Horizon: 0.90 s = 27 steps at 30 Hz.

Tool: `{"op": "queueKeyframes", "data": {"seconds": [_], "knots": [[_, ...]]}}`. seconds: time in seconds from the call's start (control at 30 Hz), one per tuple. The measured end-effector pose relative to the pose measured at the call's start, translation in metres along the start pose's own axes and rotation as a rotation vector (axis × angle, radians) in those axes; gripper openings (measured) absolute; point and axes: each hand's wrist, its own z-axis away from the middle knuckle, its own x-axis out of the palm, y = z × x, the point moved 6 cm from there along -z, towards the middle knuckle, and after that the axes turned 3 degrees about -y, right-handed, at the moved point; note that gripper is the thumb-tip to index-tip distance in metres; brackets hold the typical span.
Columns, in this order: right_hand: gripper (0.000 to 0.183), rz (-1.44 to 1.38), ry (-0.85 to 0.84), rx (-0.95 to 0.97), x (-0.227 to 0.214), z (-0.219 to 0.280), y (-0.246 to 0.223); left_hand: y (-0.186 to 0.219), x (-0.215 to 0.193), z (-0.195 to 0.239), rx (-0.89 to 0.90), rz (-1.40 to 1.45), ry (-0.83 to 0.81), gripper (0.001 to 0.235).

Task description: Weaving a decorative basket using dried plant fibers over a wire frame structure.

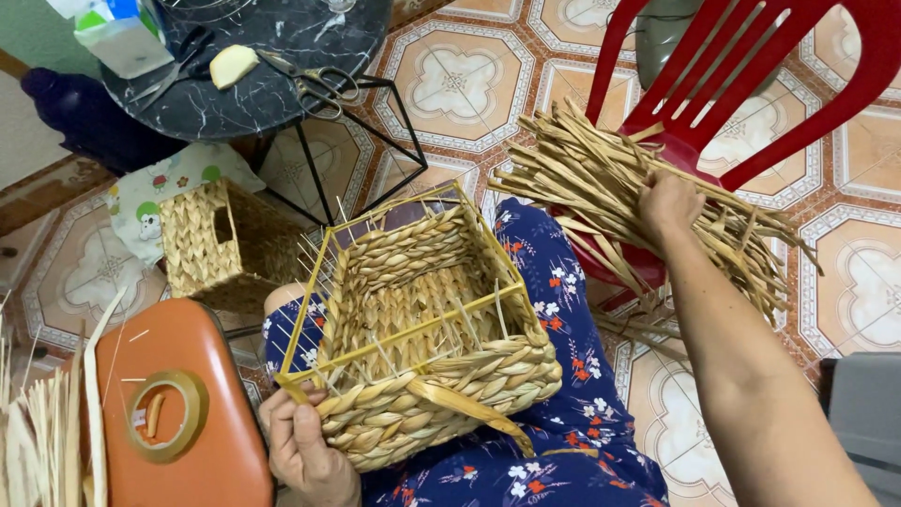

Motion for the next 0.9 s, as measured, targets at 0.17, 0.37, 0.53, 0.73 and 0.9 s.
{"op": "queueKeyframes", "data": {"seconds": [0.17, 0.37, 0.53, 0.73, 0.9], "knots": [[0.011, -0.081, -0.06, -0.001, -0.006, 0.021, -0.027, -0.002, -0.001, 0.0, 0.002, 0.036, 0.009, 0.022], [0.017, -0.061, 0.109, -0.126, 0.006, 0.022, -0.034, -0.003, -0.001, 0.0, 0.011, 0.036, 0.004, 0.023], [0.017, -0.016, 0.19, -0.283, 0.01, 0.032, -0.066, -0.001, 0.001, 0.001, 0.014, 0.057, 0.016, 0.023], [0.021, -0.087, -0.054, -0.356, 0.032, 0.038, -0.11, 0.002, 0.0, 0.0, -0.004, 0.02, 0.005, 0.023], [0.026, 0.271, -0.094, -0.323, 0.043, 0.034, -0.12, 0.004, 0.001, -0.002, -0.031, -0.037, 0.008, 0.024]]}}
